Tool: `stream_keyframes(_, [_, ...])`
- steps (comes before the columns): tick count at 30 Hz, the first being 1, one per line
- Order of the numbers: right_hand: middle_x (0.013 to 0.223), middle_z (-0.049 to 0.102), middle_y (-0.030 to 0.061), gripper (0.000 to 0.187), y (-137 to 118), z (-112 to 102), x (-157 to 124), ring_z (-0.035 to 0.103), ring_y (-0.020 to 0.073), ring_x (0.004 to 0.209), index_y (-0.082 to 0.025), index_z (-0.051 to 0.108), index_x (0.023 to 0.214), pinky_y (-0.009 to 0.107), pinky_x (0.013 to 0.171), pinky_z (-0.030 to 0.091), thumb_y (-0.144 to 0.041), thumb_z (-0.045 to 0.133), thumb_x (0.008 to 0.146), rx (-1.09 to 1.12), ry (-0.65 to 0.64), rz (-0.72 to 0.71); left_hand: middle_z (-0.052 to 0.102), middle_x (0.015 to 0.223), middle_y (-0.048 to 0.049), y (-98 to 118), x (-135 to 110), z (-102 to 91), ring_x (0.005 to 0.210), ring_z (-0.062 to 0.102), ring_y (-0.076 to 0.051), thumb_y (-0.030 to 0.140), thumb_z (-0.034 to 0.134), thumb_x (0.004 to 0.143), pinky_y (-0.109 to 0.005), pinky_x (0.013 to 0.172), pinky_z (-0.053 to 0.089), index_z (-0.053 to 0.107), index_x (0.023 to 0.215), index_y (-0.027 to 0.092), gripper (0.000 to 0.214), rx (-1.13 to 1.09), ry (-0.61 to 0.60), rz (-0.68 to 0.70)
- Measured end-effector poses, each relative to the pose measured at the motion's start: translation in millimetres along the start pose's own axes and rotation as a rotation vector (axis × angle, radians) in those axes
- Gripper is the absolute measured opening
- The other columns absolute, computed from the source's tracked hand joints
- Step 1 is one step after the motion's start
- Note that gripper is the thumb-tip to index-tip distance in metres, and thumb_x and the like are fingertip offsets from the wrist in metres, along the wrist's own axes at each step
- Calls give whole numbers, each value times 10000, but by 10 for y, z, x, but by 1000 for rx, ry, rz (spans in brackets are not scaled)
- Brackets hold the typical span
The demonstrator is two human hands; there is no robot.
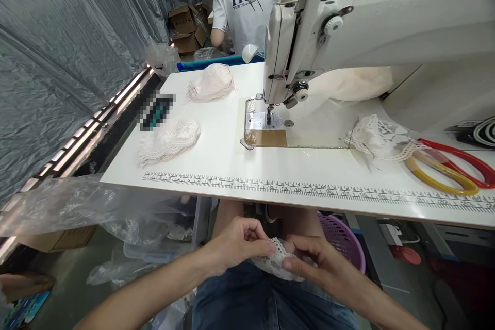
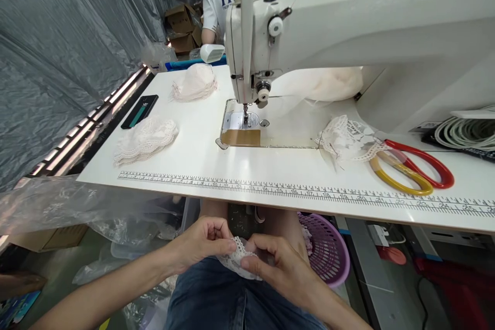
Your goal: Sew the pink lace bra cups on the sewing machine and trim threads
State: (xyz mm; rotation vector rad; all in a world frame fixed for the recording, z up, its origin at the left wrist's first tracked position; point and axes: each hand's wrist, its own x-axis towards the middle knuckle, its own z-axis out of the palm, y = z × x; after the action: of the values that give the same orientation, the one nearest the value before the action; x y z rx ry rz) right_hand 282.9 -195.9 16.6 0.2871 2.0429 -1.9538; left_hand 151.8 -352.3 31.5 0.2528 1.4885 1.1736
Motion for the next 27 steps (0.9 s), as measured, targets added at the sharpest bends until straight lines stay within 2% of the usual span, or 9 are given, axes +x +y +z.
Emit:
stream_keyframes(6, [658, 391, -40, 378, -32, 23, 32, 350, 113, 628, -186, 503, 700, 218, 556, 287, -543, 549, 817, -39, -10, 10, 586, 678, -15, 10, 7, 20, 638, 496, -102, 399, 761, 623, -221, 611, 368, 567, 662, 113, 348, 80, -6, 111])
stream_keyframes(10, [627, 308, -52, 429, -83, 35, 63, 295, 102, 587, -195, 412, 642, 213, 510, 255, -568, 522, 824, 8, 31, 21, 549, 650, 7, 31, 0, 29, 616, 456, -87, 383, 762, 625, -205, 586, 340, 596, 680, 112, 323, 88, -9, 153])
stream_keyframes(15, [631, 381, -47, 374, -71, 2, 63, 344, 109, 601, -197, 502, 666, 208, 536, 286, -539, 593, 788, 52, 31, 12, 569, 678, 13, 24, -31, 17, 650, 462, -98, 322, 816, 544, -203, 607, 338, 671, 827, 123, 376, 119, -26, 123])
stream_keyframes(22, [625, 401, -45, 383, 33, -15, 44, 344, 110, 593, -191, 497, 666, 217, 529, 290, -536, 638, 755, 94, 94, 25, 538, 680, 13, 10, -45, 46, 652, 454, -97, 293, 766, 634, -209, 579, 295, 707, 706, 125, 192, 219, 74, 257])
stream_keyframes(27, [643, 425, -39, 341, 60, -7, 24, 370, 116, 609, -192, 532, 688, 220, 546, 308, -505, 644, 766, 55, 118, -10, 532, 688, 14, 44, -71, 46, 672, 473, -103, 284, 746, 671, -210, 598, 312, 730, 758, 145, 165, 287, 110, 298])
